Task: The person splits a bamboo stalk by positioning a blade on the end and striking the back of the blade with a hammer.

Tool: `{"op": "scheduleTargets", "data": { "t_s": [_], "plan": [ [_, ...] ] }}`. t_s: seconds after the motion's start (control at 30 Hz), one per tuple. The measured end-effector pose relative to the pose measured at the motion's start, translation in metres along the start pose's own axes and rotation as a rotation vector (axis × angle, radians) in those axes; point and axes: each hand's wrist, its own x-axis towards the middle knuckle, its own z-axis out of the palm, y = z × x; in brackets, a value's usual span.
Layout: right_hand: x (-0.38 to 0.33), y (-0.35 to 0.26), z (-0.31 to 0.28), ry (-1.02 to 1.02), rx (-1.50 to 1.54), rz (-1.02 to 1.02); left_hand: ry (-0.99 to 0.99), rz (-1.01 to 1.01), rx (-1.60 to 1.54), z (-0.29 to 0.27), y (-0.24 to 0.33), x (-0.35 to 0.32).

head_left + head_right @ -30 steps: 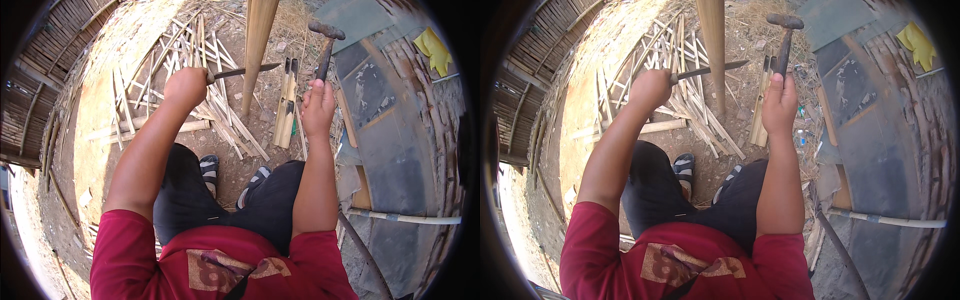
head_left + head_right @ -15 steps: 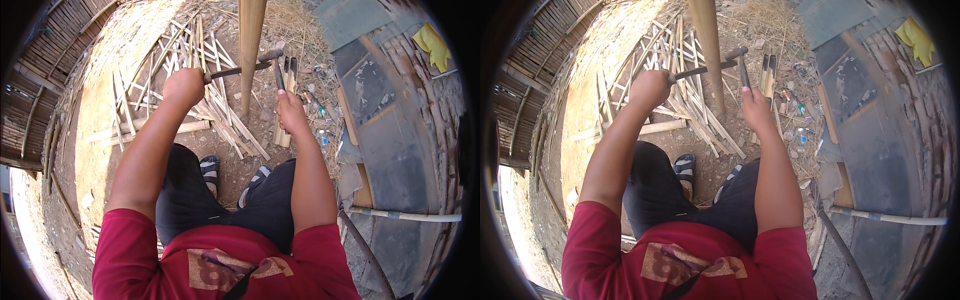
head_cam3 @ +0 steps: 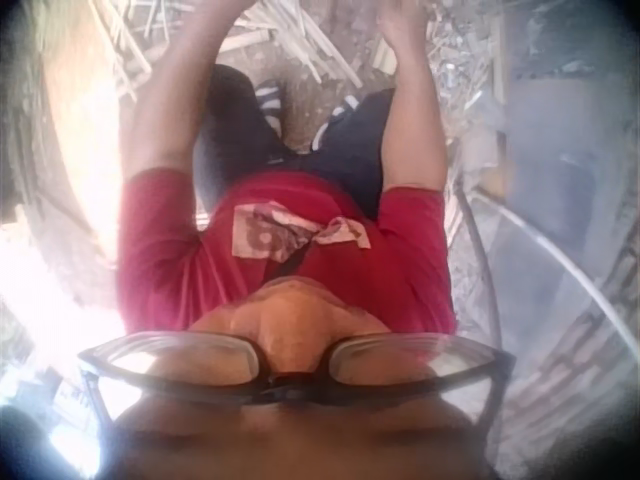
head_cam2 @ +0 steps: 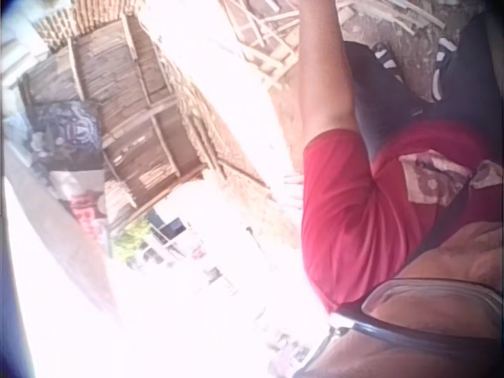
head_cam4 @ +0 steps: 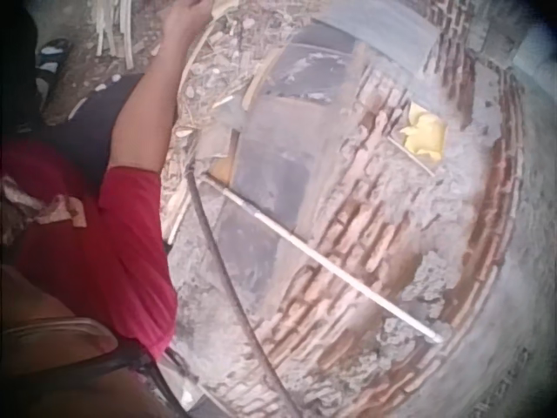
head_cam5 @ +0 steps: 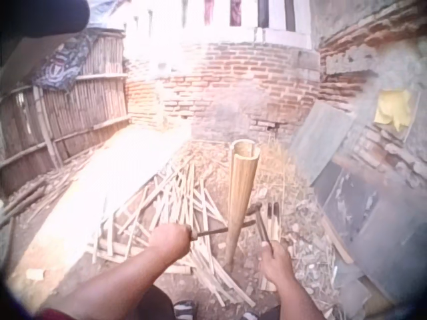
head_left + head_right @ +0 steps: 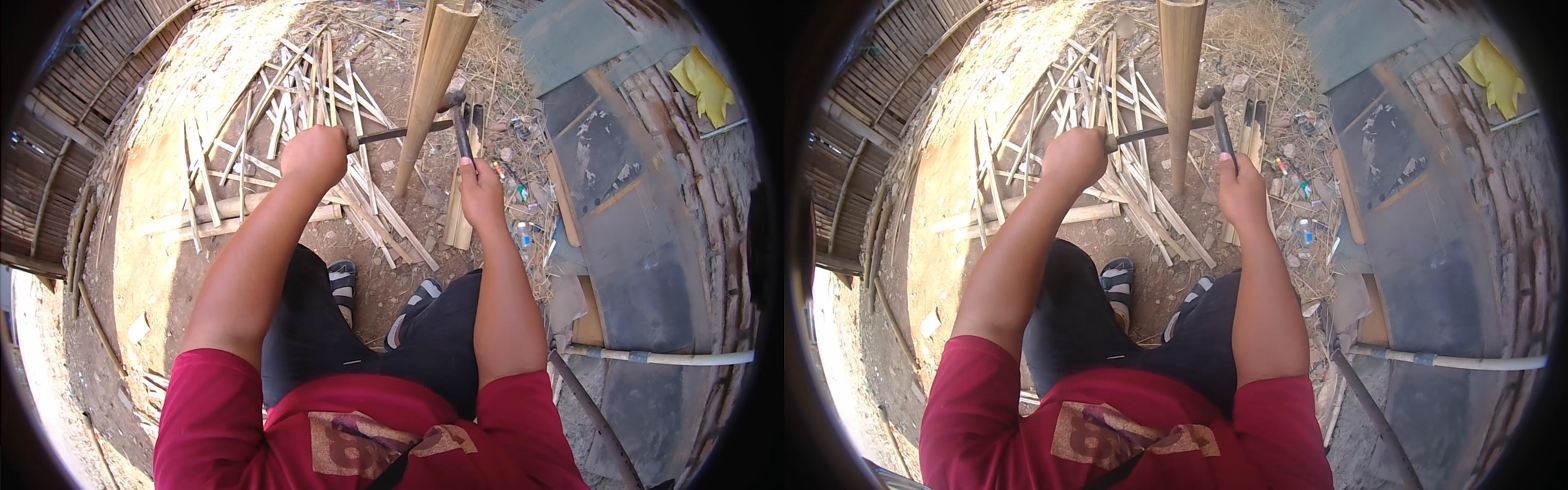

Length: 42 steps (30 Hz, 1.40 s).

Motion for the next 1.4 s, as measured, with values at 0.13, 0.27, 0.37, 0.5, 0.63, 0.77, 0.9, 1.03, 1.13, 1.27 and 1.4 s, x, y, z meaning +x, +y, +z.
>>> {"op": "scheduleTargets", "data": {
  "t_s": [0.13,0.27,0.37,0.5,0.63,0.77,0.9,1.03,1.13,1.27,1.4],
  "plan": [
    [-0.005,-0.022,-0.027,0.092,0.361,-0.082,0.028,-0.018,-0.031,0.006,-0.012,0.009],
    [0.009,0.014,-0.009,-0.025,0.171,-0.02,0.028,0.015,0.035,0.007,-0.01,0.02],
    [0.005,-0.007,-0.014,-0.051,0.2,0.105,0.007,-0.03,-0.042,0.007,-0.018,0.021],
    [-0.005,-0.035,-0.031,0.072,0.427,-0.022,0.041,-0.014,0.001,0.006,-0.023,0.017],
    [0.0,-0.019,-0.014,-0.025,0.292,-0.027,0.058,-0.002,0.019,0.007,-0.015,0.021],
    [0.007,-0.018,-0.013,-0.075,0.152,0.051,0.075,0.01,-0.004,0.009,-0.022,0.02],
    [-0.005,-0.035,-0.026,0.046,0.376,-0.092,0.028,-0.028,0.015,0.009,-0.019,0.011],
    [0.011,0.005,-0.001,-0.005,0.145,-0.022,0.051,0.025,0.039,0.009,-0.012,0.017],
    [-0.001,0.004,-0.006,-0.013,0.148,0.072,0.031,-0.003,0.042,0.007,-0.01,0.014],
    [-0.038,-0.039,-0.069,-0.369,0.559,0.074,-0.005,-0.015,0.019,0.007,-0.011,0.018],
    [-0.052,-0.071,-0.063,-0.426,0.513,-0.179,0.01,-0.004,-0.007,-0.002,-0.007,0.022]
  ]
}}
